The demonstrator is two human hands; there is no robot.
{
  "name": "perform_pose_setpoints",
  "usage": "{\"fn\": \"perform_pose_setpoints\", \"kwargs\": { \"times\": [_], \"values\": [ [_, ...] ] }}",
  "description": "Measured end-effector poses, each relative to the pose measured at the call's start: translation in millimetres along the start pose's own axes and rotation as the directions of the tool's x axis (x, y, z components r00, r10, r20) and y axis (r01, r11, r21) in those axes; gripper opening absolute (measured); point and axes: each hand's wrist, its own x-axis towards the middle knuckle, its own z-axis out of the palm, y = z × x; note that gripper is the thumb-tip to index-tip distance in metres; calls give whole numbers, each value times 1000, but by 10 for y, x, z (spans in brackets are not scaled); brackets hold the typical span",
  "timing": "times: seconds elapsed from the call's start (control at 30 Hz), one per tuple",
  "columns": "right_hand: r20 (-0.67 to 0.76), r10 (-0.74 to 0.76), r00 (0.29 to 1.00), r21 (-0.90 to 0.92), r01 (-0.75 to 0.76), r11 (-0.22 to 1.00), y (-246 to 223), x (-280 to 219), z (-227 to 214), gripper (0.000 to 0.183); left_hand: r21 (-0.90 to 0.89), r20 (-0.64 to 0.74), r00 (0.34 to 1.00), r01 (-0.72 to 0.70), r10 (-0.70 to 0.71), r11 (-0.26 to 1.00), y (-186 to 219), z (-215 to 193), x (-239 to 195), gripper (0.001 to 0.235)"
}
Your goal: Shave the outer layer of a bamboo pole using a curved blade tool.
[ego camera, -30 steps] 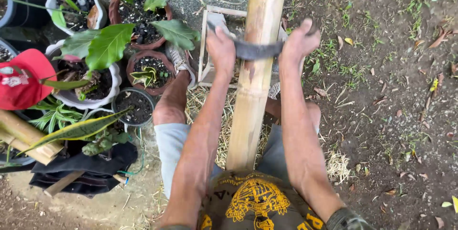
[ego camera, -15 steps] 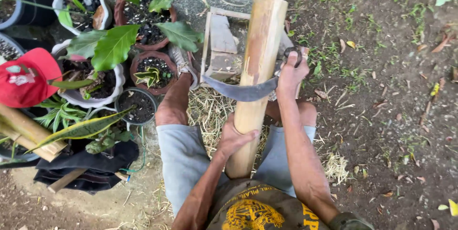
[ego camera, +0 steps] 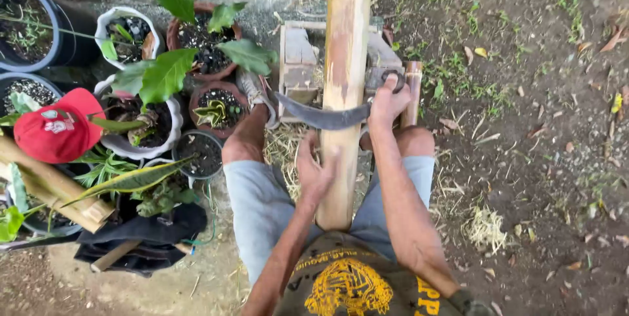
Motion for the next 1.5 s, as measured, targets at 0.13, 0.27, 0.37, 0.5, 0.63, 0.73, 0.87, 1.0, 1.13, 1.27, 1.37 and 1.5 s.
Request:
{"fn": "perform_pose_setpoints", "kwargs": {
  "times": [0.13,0.27,0.37,0.5,0.63,0.73,0.87,1.0,1.13,1.27,1.37,1.5],
  "values": [
    [-55,-24,998,-35,22,999,-71,-145,-88,32,-329,-344,934,-217,98,919,-42,72,522,40],
    [-103,-13,995,-74,6,997,-9,-134,-86,33,-45,-439,896,53,-67,998,-76,179,952,37],
    [-130,101,986,-84,-112,990,-124,-170,-92,32,75,-550,833,117,-57,990,-185,290,1109,37],
    [-92,123,988,-8,-124,992,-140,-43,4,29,54,-517,855,83,-43,995,14,271,1236,38],
    [-94,157,983,38,-154,987,-328,253,294,31,92,-556,831,40,18,995,-74,435,1753,34],
    [-79,215,973,88,-208,974,-351,276,312,27,106,-570,820,27,38,994,36,439,1746,34],
    [-75,149,986,59,-144,988,-224,244,302,36,173,-538,839,15,82,985,53,376,1669,35],
    [-68,223,973,70,-218,973,-119,42,74,28,157,-548,834,27,64,987,11,313,1349,31],
    [-62,173,983,80,-168,983,157,234,195,30,115,-534,846,57,13,992,102,329,1490,29],
    [-51,251,967,120,-243,962,-174,248,281,27,135,-548,834,20,58,991,49,407,1696,30],
    [-31,301,953,252,-284,925,-213,332,373,24,161,-554,828,8,84,987,170,399,1768,31],
    [-46,235,971,212,-220,952,-158,799,730,30,99,-550,833,3,52,995,212,520,2243,34]
  ]
}}
